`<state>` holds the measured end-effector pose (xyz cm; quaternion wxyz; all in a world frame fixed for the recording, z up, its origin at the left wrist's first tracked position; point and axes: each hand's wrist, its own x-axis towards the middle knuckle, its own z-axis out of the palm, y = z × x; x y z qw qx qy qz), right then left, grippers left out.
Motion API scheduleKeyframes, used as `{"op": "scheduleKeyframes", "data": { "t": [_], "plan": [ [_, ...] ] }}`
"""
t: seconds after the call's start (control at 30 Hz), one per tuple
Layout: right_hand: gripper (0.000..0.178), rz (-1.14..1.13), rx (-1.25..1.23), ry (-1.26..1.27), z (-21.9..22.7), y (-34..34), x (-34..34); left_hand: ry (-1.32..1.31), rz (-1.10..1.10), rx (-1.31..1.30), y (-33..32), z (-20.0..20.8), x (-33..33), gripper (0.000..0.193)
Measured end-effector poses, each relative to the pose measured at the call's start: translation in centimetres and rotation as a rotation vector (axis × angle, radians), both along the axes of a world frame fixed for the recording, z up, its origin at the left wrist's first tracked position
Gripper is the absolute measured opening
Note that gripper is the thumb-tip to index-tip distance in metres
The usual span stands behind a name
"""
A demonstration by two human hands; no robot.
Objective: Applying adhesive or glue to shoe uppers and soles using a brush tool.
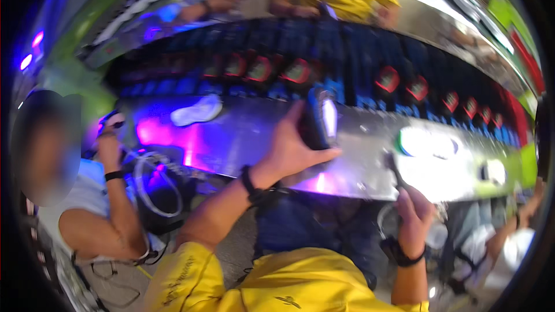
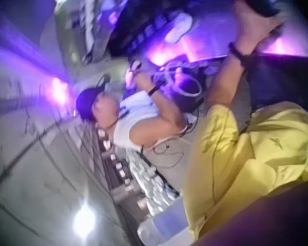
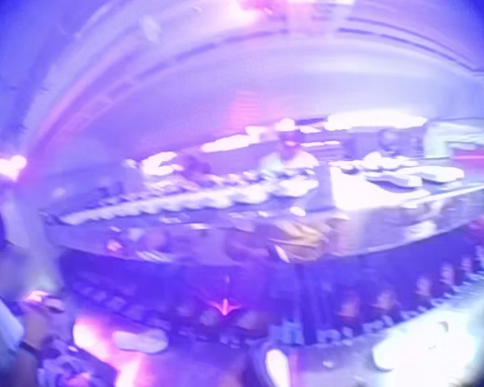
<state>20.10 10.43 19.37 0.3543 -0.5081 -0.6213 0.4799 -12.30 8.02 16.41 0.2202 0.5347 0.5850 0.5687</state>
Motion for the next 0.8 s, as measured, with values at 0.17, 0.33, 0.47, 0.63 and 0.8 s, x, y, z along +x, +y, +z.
{"op": "scheduleKeyframes", "data": {
  "t": [0.17,0.33,0.47,0.63,0.8],
  "plan": [
    [0.023,0.163,-0.134,0.013,-3.8,2.6,-3.1,0.388,0.042,0.055,-3.4,-3.4,1.0,0.082],
    [0.025,0.145,-0.249,0.03,-6.1,3.0,-5.3,0.637,0.059,0.115,-5.9,-4.7,2.9,0.075],
    [0.028,0.178,-0.116,-0.052,-9.7,3.4,-6.6,0.689,0.078,0.104,-7.4,-6.8,3.2,0.073],
    [0.029,0.194,-0.074,-0.08,-11.3,3.0,-8.2,0.693,0.098,0.161,-7.9,-8.0,3.4,0.069],
    [0.029,0.151,-0.048,-0.035,-11.8,2.0,-8.6,0.693,0.104,0.161,-8.1,-8.5,3.4,0.068]
  ]
}}
